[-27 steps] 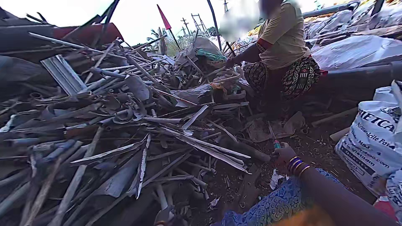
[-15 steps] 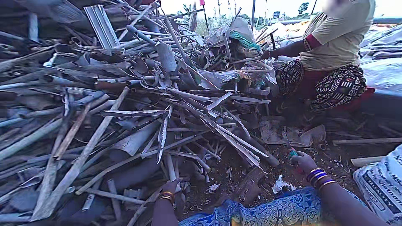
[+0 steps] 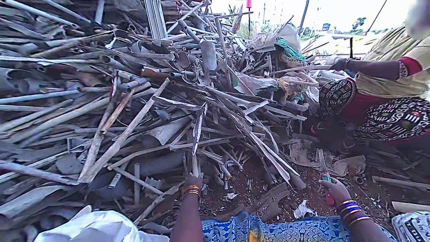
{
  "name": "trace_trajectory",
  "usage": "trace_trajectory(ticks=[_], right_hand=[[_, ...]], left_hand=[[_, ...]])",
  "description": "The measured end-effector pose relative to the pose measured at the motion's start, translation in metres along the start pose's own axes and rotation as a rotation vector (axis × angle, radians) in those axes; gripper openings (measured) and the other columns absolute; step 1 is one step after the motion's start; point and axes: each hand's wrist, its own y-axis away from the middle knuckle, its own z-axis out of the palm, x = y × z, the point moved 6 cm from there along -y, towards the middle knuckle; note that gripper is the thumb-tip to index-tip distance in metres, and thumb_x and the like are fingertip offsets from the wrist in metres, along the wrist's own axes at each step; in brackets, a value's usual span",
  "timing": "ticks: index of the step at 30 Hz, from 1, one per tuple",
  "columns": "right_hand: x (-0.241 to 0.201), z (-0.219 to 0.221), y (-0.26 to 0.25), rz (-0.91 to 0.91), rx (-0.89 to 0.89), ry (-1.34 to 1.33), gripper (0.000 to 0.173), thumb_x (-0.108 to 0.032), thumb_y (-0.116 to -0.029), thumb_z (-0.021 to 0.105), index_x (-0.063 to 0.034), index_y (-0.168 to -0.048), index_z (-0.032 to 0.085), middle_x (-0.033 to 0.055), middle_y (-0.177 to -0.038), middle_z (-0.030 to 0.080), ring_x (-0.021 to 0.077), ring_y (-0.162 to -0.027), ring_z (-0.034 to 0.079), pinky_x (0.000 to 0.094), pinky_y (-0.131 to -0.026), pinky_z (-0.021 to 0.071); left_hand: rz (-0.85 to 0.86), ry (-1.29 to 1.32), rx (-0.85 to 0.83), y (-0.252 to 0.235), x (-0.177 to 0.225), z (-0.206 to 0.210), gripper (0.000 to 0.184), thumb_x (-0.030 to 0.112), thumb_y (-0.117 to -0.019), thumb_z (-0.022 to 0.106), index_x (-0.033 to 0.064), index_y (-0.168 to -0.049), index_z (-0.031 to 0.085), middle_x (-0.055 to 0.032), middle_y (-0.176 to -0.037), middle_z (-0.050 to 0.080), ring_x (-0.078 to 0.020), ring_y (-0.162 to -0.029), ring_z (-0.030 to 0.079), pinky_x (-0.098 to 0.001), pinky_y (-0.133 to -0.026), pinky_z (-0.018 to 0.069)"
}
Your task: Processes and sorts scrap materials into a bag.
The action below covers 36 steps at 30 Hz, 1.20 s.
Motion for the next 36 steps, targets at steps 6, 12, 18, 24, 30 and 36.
trace_trajectory(ticks=[6, 12, 18, 24, 30, 36], right_hand=[[-0.002, 0.006, -0.004, -0.029, -0.008, 0.005, 0.031, -0.01, -0.0994, 0.064, 0.0067, -0.125, 0.056, 0.0135, -0.088, 0.057, 0.0169, -0.066, 0.053, 0.035, -0.064, 0.0473], [-0.011, 0.008, 0.009, -0.051, 0.008, -0.039, 0.028, -0.01, -0.1006, 0.061, 0.0083, -0.121, 0.058, 0.0122, -0.089, 0.057, 0.0153, -0.072, 0.051, 0.0344, -0.069, 0.0443], [-0.013, 0.008, 0.014, -0.071, -0.026, -0.046, 0.028, -0.009, -0.1005, 0.061, 0.0076, -0.122, 0.056, 0.0133, -0.089, 0.057, 0.017, -0.071, 0.052, 0.0363, -0.068, 0.0458], [-0.01, -0.003, 0.016, -0.073, -0.041, -0.108, 0.031, 0.0, -0.0962, 0.058, 0.0059, -0.126, 0.051, 0.0122, -0.086, 0.056, 0.0159, -0.063, 0.054, 0.0331, -0.059, 0.0484], [-0.005, -0.02, 0.01, -0.097, -0.06, -0.139, 0.035, -0.004, -0.0984, 0.062, 0.007, -0.13, 0.051, 0.0105, -0.085, 0.057, 0.0131, -0.064, 0.053, 0.0302, -0.061, 0.0471], [0.0, -0.026, 0.007, -0.108, -0.095, -0.08, 0.036, -0.008, -0.1005, 0.061, 0.0062, -0.132, 0.051, 0.014, -0.095, 0.057, 0.0161, -0.073, 0.054, 0.0351, -0.07, 0.0472]], left_hand=[[0.188, 0.116, 0.217, 0.033, 0.03, -0.015, 0.064, 0.035, -0.1036, 0.06, 0.0013, -0.154, 0.039, -0.0272, -0.158, 0.037, -0.0426, -0.144, 0.041, -0.0514, -0.118, 0.0349], [0.641, 0.421, -0.273, 0.126, 0.123, 0.065, 0.051, 0.028, -0.1085, 0.052, -0.0028, -0.149, 0.045, -0.0241, -0.146, 0.054, -0.0321, -0.137, 0.052, -0.043, -0.117, 0.0371], [0.409, 1.166, -0.688, 0.188, 0.2, 0.105, 0.053, 0.029, -0.1124, 0.039, -0.0012, -0.155, 0.033, -0.0247, -0.155, 0.043, -0.0324, -0.141, 0.045, -0.0467, -0.114, 0.0373], [0.076, 1.693, -0.573, 0.231, 0.204, 0.059, 0.039, 0.039, -0.1124, 0.032, 0.0118, -0.088, 0.046, 0.0038, -0.056, 0.041, -0.0054, -0.039, 0.038, -0.0183, -0.037, 0.0343], [0.091, 1.654, -0.458, 0.222, 0.094, 0.001, 0.038, 0.034, -0.113, 0.03, 0.0152, -0.084, 0.046, 0.0074, -0.053, 0.039, -0.0018, -0.036, 0.034, -0.0157, -0.034, 0.0295], [0.114, 1.692, -0.432, 0.253, 0.057, -0.036, 0.042, 0.033, -0.1135, 0.026, 0.016, -0.081, 0.046, 0.0094, -0.051, 0.038, 0.0005, -0.035, 0.035, -0.0133, -0.033, 0.0313]])
